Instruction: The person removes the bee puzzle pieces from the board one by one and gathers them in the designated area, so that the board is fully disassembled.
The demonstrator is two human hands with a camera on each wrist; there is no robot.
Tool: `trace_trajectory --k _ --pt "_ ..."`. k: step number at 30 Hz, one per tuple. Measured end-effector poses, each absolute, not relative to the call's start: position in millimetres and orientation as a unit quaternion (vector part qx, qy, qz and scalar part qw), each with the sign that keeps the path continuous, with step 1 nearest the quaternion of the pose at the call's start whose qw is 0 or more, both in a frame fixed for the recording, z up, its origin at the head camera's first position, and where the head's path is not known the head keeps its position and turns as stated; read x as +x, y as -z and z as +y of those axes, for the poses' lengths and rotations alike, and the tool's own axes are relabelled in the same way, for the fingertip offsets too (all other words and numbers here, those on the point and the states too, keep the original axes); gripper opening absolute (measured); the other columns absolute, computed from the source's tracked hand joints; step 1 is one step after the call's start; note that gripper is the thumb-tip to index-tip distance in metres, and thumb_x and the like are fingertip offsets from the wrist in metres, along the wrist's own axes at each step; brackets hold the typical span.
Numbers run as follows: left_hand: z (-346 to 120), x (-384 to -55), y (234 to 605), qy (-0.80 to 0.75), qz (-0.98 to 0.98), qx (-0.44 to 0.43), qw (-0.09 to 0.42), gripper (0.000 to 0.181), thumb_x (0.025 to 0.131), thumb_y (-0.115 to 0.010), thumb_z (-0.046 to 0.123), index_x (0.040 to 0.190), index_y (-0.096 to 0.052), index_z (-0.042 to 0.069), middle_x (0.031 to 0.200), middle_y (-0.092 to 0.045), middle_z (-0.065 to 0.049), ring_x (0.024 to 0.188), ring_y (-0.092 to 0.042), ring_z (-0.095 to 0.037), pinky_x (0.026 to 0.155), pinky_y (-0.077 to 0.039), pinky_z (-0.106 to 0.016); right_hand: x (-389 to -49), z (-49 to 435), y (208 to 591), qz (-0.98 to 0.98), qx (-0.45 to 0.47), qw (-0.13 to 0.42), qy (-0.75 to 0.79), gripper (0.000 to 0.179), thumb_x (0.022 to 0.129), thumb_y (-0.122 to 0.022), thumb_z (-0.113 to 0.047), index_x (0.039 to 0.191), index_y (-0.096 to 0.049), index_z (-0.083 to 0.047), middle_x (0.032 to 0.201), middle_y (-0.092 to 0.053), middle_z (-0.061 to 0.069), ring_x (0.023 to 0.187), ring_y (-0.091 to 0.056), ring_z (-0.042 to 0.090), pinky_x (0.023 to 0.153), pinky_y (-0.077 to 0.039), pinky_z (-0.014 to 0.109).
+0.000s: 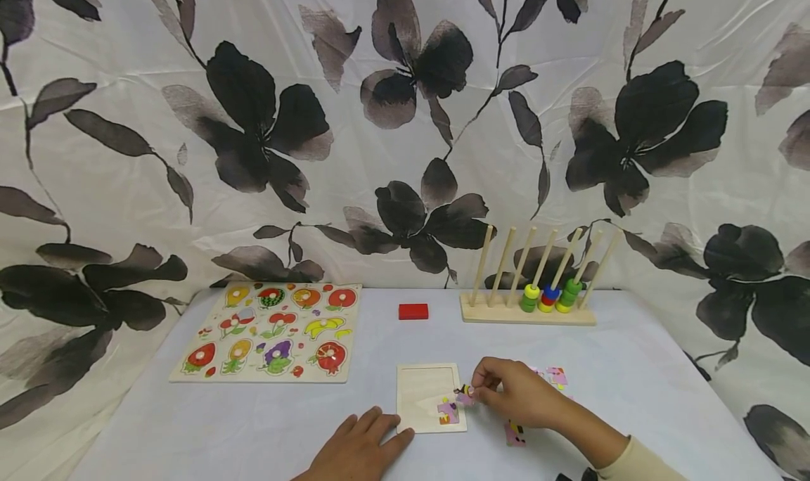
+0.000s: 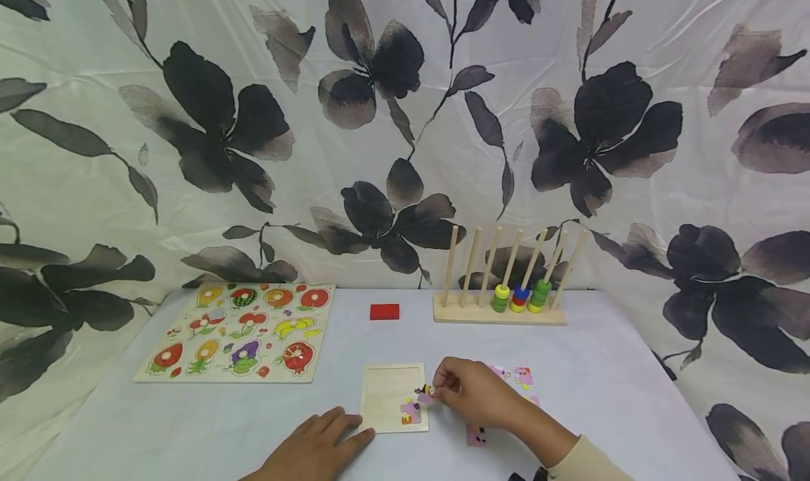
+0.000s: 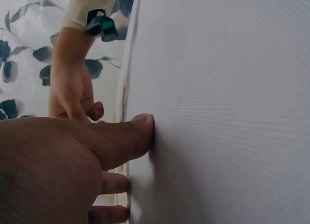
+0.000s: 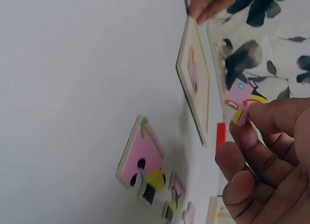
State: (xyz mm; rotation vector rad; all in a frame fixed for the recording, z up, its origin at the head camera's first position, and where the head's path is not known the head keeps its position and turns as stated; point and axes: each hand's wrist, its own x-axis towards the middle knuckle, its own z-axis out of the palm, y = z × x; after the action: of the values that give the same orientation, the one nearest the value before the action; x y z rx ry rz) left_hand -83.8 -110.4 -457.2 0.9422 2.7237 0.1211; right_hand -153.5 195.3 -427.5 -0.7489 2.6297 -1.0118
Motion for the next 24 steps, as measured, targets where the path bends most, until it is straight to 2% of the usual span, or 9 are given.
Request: trace_trajectory --k 16,24 --pt "-111.5 -83.9 461.9 -0.047 0.936 0.329 0.118 0.083 0.082 -0.057 0.083 0.147 -0.054 0.033 0.143 -0.05 0.004 0.13 -0.048 -0.028 0.101 -0.048 -0.057 -148.2 238.4 429.7 0.899 -0.229 0.123 0.352 0.007 0.097 -0.072 -0.018 0.094 -0.066 -0.02 0.083 -0.064 -0.012 0.077 -0.06 0.006 0.069 -0.05 0.026" --pt "-111.4 -84.0 461.3 -0.05 0.936 0.326 0.124 0.083 0.082 -0.056 0.084 0.148 -0.054 0.033 0.143 -0.05 0.004 0.13 -0.047 -0.028 0.102 -0.047 -0.057 -147.6 258.9 428.3 0.898 -0.226 0.124 0.358 0.005 0.096 -0.073 -0.02 0.095 -0.068 -0.019 0.084 -0.065 -0.01 0.077 -0.059 0.007 0.065 -0.05 0.027"
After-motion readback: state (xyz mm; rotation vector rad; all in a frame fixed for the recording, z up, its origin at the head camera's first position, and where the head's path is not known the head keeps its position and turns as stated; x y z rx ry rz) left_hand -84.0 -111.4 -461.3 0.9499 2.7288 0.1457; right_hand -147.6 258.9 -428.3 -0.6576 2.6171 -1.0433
